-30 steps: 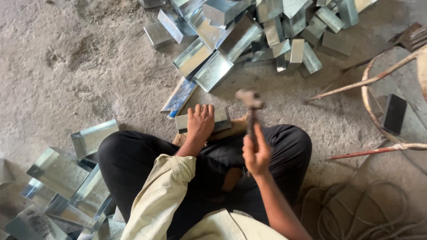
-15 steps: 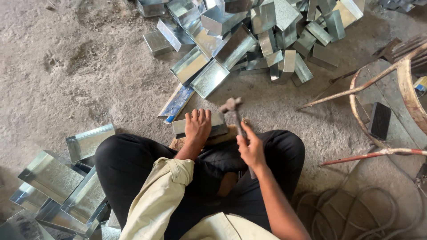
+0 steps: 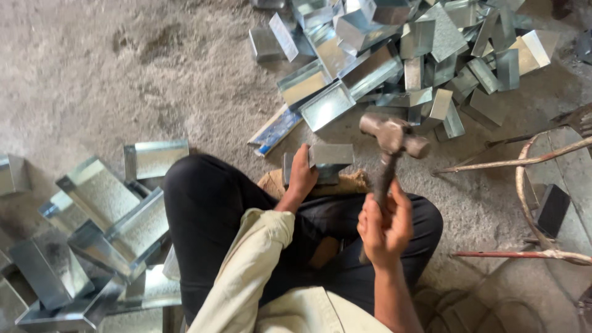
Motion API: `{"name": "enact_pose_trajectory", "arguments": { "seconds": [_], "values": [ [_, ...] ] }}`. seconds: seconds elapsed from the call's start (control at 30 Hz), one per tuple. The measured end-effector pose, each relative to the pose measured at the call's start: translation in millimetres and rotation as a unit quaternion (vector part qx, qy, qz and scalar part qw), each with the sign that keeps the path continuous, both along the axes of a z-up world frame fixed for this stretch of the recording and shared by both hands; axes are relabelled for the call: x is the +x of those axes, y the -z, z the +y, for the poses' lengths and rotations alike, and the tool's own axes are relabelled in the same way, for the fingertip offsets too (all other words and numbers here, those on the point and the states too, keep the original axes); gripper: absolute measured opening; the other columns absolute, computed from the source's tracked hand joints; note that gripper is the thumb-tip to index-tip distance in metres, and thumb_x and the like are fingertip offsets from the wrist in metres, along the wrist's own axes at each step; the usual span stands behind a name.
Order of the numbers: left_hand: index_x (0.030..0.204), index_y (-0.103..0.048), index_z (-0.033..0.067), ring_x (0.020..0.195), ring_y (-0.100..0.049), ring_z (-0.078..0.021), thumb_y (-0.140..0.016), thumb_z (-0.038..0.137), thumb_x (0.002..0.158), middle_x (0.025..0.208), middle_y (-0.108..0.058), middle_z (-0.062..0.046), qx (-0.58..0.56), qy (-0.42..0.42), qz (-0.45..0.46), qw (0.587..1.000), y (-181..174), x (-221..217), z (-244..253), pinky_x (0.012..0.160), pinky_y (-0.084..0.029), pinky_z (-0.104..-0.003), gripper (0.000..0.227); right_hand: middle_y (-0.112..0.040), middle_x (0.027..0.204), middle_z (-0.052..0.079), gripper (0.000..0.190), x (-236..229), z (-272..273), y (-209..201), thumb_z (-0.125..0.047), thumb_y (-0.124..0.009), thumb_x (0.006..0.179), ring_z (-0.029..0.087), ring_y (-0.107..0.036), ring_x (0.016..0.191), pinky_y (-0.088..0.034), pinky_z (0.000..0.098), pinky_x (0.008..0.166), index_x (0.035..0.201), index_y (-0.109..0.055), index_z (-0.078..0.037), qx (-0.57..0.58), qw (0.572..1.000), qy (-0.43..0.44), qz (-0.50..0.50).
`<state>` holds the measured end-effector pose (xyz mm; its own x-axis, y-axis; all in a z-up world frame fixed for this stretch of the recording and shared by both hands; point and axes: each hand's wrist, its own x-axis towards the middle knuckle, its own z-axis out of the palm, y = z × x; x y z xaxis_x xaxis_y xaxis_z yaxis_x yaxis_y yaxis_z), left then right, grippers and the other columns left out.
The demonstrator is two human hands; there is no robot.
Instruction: The person sits cross-legged on a concrete floor and uses a hammer to strike small rectangular metal pieces placed on a wooden block. They repeatedly pick up metal pieces, position them on the block, and hammer them before tossing them aside.
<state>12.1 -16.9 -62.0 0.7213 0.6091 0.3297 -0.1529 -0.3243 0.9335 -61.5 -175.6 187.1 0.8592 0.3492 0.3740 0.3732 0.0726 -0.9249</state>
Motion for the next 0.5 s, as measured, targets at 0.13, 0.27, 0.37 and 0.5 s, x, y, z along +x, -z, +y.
{"name": "enact_pose_trajectory", "arguments": {
  "seconds": [0.13,0.27,0.37,0.5],
  "values": [
    [0.130,-0.051,0.0016,0.113,-0.054,-0.0491,-0.065,-0.010,0.072,0.116,-0.060,-0.026,0.005,0.011,0.021,1.000,11.3,5.9,1.1,0.097,-0.045,-0.050,0.061,-0.064,0.078,0.003,0.047,28.2,22.7,8.6,-0.006,-0.062,0.102,0.003,-0.057,0.060,-0.047,0.0196,0.051,0.148,-0.053,-0.008,-0.240,0.970,-0.017,-0.022],
    [0.132,-0.048,0.0012,0.110,-0.053,-0.0502,-0.066,-0.010,0.068,0.113,-0.058,-0.026,0.000,0.011,0.028,1.000,9.2,7.4,0.0,0.094,-0.044,-0.052,0.068,-0.069,0.081,0.004,0.049,28.6,26.7,-3.5,-0.008,-0.064,0.098,0.003,-0.056,0.058,-0.046,0.0196,0.049,0.146,-0.055,-0.007,-0.268,0.962,-0.024,0.046],
    [0.133,-0.045,-0.0008,0.111,-0.050,-0.0517,-0.066,-0.009,0.066,0.118,-0.055,-0.028,0.030,-0.001,-0.028,0.999,8.5,4.9,0.1,0.094,-0.042,-0.054,0.071,-0.071,0.097,0.004,0.046,12.7,37.6,11.0,-0.008,-0.062,0.100,0.003,-0.058,0.062,-0.048,0.0189,0.053,0.145,-0.054,-0.006,-0.204,0.979,-0.004,-0.023],
    [0.124,-0.049,0.0022,0.110,-0.052,-0.0493,-0.067,-0.009,0.071,0.113,-0.057,-0.024,0.006,0.024,0.033,0.999,3.0,5.5,0.0,0.093,-0.043,-0.053,0.057,-0.066,0.079,0.005,0.049,30.2,35.7,11.0,-0.006,-0.066,0.097,0.003,-0.056,0.058,-0.047,0.0189,0.050,0.146,-0.059,-0.007,-0.333,0.942,-0.015,0.031]
  ]
}}
